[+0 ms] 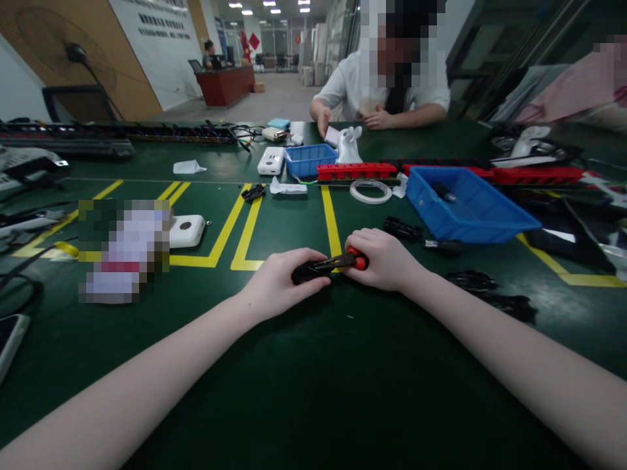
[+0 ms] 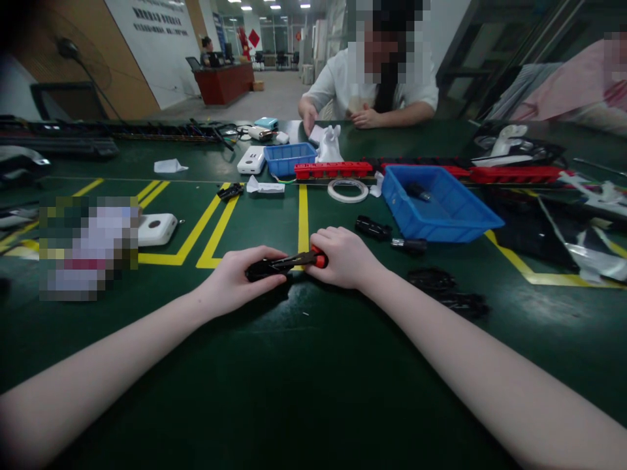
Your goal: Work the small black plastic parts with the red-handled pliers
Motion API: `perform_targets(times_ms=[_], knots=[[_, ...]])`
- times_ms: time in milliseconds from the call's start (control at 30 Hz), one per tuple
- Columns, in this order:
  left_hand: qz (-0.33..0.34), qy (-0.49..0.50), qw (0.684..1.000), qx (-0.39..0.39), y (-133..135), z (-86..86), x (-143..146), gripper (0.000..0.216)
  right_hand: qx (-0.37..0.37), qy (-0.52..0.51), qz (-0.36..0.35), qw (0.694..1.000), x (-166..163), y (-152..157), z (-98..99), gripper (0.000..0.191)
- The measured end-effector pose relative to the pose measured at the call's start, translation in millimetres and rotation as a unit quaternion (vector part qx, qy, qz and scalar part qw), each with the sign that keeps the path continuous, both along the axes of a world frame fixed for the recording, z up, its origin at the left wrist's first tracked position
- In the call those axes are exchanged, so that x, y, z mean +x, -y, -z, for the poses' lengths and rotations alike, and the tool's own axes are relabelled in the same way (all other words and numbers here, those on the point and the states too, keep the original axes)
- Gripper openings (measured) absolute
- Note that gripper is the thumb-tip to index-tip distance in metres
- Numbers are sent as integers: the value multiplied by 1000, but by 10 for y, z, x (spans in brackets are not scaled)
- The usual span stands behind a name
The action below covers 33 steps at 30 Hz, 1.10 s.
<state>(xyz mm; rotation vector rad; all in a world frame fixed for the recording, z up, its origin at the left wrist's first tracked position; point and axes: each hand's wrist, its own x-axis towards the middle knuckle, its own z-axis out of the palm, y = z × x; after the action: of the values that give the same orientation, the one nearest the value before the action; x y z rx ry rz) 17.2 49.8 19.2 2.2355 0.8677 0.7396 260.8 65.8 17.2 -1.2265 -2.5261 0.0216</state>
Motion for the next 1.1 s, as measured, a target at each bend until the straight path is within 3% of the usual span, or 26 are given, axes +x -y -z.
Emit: perform_targets(times_ms=[267,600,800,1100], knots=[[4,-6,999,-37,2,-23,6,31,31,13,0,999,3,-23,19,20],[-6,-78,997,8,11,-36,25,29,46,-25,8,999,22,-13,41,19],[43,-99,992,72,26,-20,36,24,49,-56,62,995,39,-35,62,24],[29,-113,990,74,85,-58,55,26,29,-1,124,992,34,-55,66,27]])
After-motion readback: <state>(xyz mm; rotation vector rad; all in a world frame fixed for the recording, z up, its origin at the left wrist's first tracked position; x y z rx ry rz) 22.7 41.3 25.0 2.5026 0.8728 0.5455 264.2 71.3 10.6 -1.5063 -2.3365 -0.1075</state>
